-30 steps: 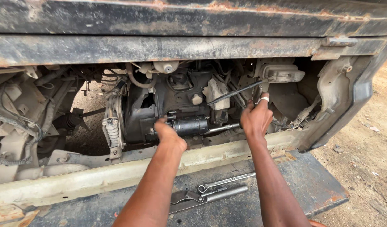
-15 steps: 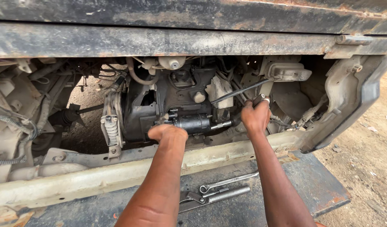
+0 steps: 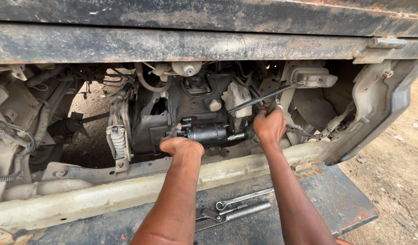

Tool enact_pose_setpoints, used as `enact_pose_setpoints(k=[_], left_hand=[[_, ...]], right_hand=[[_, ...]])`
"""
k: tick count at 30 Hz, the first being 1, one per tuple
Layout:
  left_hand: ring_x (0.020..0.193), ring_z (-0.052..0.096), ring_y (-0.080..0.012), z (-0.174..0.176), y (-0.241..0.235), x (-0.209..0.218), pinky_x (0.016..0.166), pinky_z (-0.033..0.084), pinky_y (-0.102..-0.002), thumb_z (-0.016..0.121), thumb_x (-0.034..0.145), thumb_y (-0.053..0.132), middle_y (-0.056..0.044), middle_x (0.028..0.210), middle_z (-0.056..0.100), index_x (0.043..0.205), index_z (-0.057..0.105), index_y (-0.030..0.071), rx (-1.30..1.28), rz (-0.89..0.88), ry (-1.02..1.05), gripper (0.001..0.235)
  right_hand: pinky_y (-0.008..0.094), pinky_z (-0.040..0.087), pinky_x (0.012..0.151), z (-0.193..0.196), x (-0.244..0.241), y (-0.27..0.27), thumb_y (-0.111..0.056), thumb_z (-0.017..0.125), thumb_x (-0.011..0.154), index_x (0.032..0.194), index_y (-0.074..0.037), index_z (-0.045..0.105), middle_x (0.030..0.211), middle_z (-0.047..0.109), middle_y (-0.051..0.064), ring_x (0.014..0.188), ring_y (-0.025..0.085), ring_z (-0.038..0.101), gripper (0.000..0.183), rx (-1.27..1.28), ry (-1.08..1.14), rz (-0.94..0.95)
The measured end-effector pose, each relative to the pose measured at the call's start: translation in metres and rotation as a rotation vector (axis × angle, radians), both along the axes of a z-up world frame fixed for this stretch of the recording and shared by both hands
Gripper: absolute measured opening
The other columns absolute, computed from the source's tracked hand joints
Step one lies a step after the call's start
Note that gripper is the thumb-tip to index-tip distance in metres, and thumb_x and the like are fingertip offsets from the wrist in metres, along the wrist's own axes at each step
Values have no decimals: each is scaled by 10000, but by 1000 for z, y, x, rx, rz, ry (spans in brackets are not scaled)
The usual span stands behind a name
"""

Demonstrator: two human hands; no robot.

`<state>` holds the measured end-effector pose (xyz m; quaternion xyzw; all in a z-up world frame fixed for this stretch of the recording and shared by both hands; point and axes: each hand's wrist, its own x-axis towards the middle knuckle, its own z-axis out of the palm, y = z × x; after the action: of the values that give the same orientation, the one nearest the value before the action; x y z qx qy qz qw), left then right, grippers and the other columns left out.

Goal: The person uses a wrench to tighten bolts on a cylindrical mechanical component, likely a starter motor, located under the front of a vehicle. The person works from underneath the vehicle, manipulating the tool with both hands to secure the part.

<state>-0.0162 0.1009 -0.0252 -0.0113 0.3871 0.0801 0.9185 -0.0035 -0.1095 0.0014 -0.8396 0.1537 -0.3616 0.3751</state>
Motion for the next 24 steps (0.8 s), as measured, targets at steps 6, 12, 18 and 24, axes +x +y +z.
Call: enact_pose_setpoints(k=[6,12,18,24], left_hand=[[1415,457,-217,12,2,-11,1234,247,-470,409,831,388,-139,1526,497,1441,527,48,18,-14,-28,708],[1376,499,-214,16,2,-15,1225,285,-427,451,816,362,-118,1486,523,1389,541,42,44,-39,-14,663],[1246,606,-222,12,-1,-10,1131,414,-431,403,805,376,-115,1369,639,1250,667,70,27,22,-131,602],[1180,626,-229,5,3,-3,1105,448,-441,417,805,378,-91,1293,664,1149,673,77,25,33,-115,524]], right_hand=[[533,493,957,14,-9,-1,-339,656,965,1041,6,710,1014,706,328,1045,494,663,358,-176,180,87],[541,511,937,13,-24,-7,-377,649,970,1004,26,730,935,707,337,988,514,674,413,-244,154,126],[559,504,907,4,-3,-10,-335,652,953,978,39,709,903,698,351,939,537,665,379,-285,55,90],[554,527,887,-2,10,-7,-321,663,953,954,47,708,928,686,364,937,539,667,370,-286,53,20]])
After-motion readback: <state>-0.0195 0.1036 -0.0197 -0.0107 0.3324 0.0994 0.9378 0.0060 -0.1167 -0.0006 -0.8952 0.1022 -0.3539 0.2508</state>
